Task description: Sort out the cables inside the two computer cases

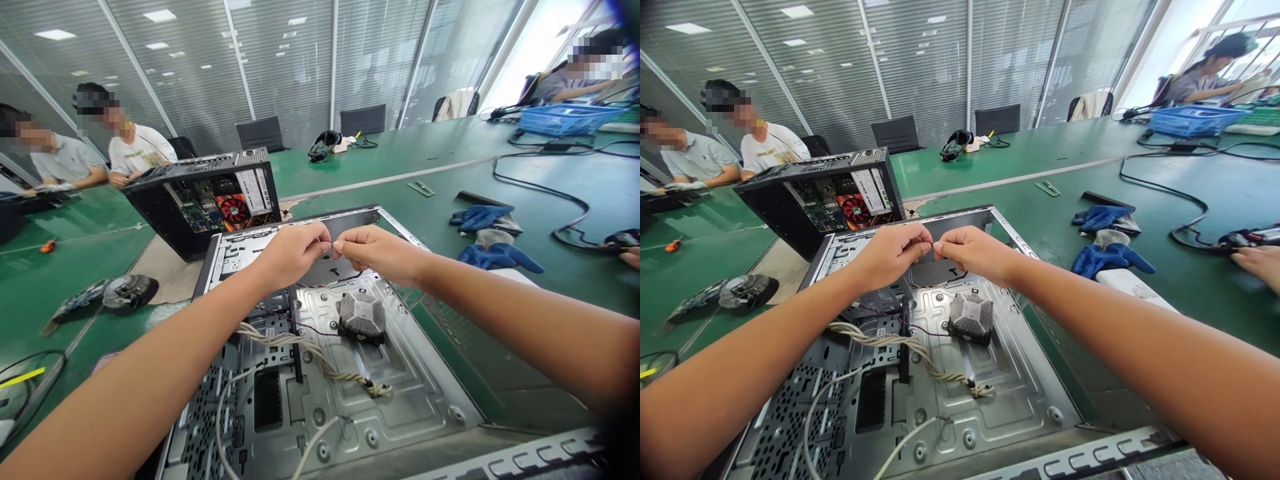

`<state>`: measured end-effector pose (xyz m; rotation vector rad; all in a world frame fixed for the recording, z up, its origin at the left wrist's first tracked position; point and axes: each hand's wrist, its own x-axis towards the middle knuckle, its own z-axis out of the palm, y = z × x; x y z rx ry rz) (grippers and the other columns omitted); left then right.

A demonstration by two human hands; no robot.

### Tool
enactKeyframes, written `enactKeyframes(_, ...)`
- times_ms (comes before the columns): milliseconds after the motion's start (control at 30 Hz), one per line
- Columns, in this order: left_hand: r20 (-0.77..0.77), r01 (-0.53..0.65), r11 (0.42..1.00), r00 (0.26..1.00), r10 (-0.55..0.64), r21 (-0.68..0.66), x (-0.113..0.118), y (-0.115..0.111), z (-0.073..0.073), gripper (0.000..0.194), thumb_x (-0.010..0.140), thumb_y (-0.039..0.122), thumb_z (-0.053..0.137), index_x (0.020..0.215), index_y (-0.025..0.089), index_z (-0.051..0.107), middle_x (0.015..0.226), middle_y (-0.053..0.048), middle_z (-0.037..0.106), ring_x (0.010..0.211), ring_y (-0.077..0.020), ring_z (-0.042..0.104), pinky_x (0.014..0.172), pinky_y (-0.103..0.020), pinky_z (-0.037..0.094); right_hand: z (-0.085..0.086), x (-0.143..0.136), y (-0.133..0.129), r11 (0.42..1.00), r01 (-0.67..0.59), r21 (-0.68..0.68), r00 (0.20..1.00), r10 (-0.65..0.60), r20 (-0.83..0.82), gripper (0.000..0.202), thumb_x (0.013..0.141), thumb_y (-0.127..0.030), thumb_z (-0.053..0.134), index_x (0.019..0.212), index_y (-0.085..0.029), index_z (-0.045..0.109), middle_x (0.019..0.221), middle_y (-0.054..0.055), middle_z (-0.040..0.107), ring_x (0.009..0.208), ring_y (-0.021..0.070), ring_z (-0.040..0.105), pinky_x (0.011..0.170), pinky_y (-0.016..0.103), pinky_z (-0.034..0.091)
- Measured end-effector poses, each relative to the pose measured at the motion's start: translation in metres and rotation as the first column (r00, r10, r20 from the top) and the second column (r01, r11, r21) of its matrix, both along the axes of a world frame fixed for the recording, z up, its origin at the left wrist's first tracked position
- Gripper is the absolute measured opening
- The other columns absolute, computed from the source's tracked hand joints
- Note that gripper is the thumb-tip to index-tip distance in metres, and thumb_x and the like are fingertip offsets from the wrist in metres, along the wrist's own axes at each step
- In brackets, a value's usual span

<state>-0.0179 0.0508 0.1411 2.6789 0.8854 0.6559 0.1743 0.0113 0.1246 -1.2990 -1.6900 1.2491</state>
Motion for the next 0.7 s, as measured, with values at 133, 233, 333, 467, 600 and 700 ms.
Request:
enactKeyframes(133,-0.039,0.044,0.994,0.998,-0.04,0.1,-0.0009,0.0011,-0.0013,0.008,0.088,0.022,0.056,0.093,0.017,0.06,0.08,-0.002,0.065,0.07,-0.013,0.055,0.065,-0.026,0.04,-0.0006,-0.0008,0.0014,0.999,0.014,-0.033,0.998,-0.017,-0.068,0.022,0.09,-0.028,0.053,0.071,-0.018,0.058,0.05,-0.005,0.035,0.05,0.01,0.029,0.05,0.026,0.024)
enactKeyframes(233,-0.055,0.06,0.988,0.997,-0.053,0.144,-0.0018,0.0015,-0.0028,0.012,0.085,0.022,0.061,0.095,0.017,0.058,0.087,-0.003,0.066,0.074,-0.014,0.056,0.067,-0.027,0.041,-0.0015,-0.0006,0.0014,0.999,-0.002,-0.049,0.993,-0.004,-0.119,0.023,0.089,-0.029,0.053,0.069,-0.018,0.057,0.048,-0.006,0.033,0.048,0.0097,0.025,0.05,0.027,0.023)
enactKeyframes(333,-0.056,0.061,0.978,0.997,-0.051,0.199,-0.0026,0.0022,-0.0047,0.009,0.086,0.018,0.056,0.094,0.018,0.058,0.091,-0.005,0.066,0.079,-0.0155,0.058,0.071,-0.028,0.043,-0.0016,-0.0006,0.0004,0.996,-0.04,-0.076,0.987,0.027,-0.156,0.025,0.09,-0.03,0.052,0.069,-0.018,0.057,0.047,-0.007,0.031,0.048,0.0096,0.023,0.05,0.027,0.022)
enactKeyframes(467,-0.054,0.037,0.974,0.998,-0.025,0.223,-0.0024,0.0017,-0.005,0.01,0.091,0.023,0.051,0.093,0.018,0.06,0.088,-0.005,0.065,0.081,-0.0169,0.058,0.071,-0.029,0.043,-0.0005,-0.0012,-0.0003,0.998,-0.026,-0.061,0.991,0.018,-0.133,0.021,0.088,-0.028,0.053,0.071,-0.018,0.058,0.049,-0.006,0.032,0.049,0.0098,0.026,0.051,0.027,0.023)
enactKeyframes(600,-0.033,0.002,0.965,0.999,0.007,0.263,-0.0001,-0.0019,-0.0029,0.015,0.092,0.023,0.05,0.093,0.017,0.064,0.089,-0.006,0.062,0.081,-0.0166,0.057,0.072,-0.03,0.043,0.0006,-0.0017,-0.0003,1.0,0.007,-0.013,0.997,-0.008,-0.072,0.016,0.084,-0.028,0.058,0.072,-0.018,0.058,0.054,-0.005,0.037,0.051,0.0098,0.031,0.051,0.027,0.024)
enactKeyframes(700,-0.018,-0.025,0.971,0.999,0.03,0.238,0.0021,-0.003,-0.0023,0.016,0.091,0.023,0.051,0.087,0.017,0.066,0.083,-0.005,0.063,0.076,-0.0161,0.056,0.069,-0.029,0.042,0.0017,-0.0015,-0.0007,1.0,0.008,-0.002,0.999,-0.008,-0.052,0.016,0.083,-0.03,0.059,0.072,-0.018,0.059,0.055,-0.005,0.037,0.052,0.01,0.032,0.052,0.027,0.025)
